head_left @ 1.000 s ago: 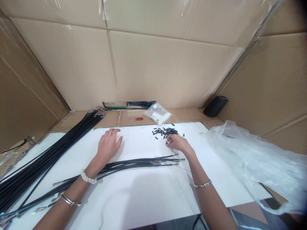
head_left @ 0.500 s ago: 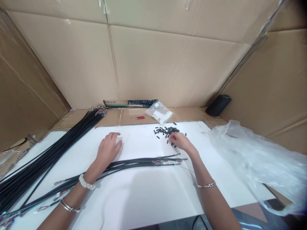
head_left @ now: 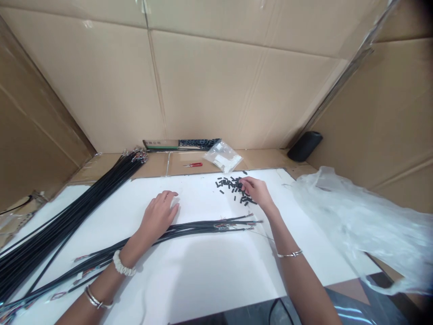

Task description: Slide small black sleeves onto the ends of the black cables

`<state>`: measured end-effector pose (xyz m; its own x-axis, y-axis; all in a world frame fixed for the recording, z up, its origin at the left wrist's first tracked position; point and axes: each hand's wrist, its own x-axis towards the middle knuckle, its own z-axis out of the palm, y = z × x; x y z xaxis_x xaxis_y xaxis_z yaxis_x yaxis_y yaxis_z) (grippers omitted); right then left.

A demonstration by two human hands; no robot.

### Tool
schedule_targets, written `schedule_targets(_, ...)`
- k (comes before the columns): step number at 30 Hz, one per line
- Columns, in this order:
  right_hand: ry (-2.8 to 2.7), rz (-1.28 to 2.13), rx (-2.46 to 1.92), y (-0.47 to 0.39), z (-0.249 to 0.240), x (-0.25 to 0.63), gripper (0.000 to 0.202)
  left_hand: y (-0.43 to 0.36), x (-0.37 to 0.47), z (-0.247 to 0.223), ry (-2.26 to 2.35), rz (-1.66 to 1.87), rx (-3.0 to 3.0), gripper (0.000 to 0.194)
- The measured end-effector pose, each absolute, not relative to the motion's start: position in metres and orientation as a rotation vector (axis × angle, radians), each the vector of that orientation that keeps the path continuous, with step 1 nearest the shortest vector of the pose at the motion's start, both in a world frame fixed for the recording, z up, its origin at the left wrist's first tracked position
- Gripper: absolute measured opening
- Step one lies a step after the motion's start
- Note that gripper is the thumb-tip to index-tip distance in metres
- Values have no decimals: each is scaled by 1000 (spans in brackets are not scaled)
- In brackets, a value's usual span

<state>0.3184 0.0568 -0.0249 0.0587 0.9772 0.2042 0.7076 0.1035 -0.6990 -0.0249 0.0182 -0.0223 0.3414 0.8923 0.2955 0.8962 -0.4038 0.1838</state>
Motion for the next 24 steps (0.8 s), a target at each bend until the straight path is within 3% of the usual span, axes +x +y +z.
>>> schedule_targets(4,-1576,489,-1712,62,-27,330,24,12,-19,-27,-1652,-489,-2625,23)
schedule_targets(9,-1427,78,-1914,62,-27,355,28,11,-17,-34,-1588,-446,-2680,22)
schedule_targets(13,-1182,-230,-2115,55,-27,372,50,13,-19,-35,-1586,-425,-2695,22)
schedule_targets(16,-1206,-224,-2169,53,-28,375,59,13,-19,-36,-1586,-432,-2687,23)
schedule_targets(24,-1805,262,-2049,64,-40,369,26,22,-29,-30,-1615,-425,-2629,25)
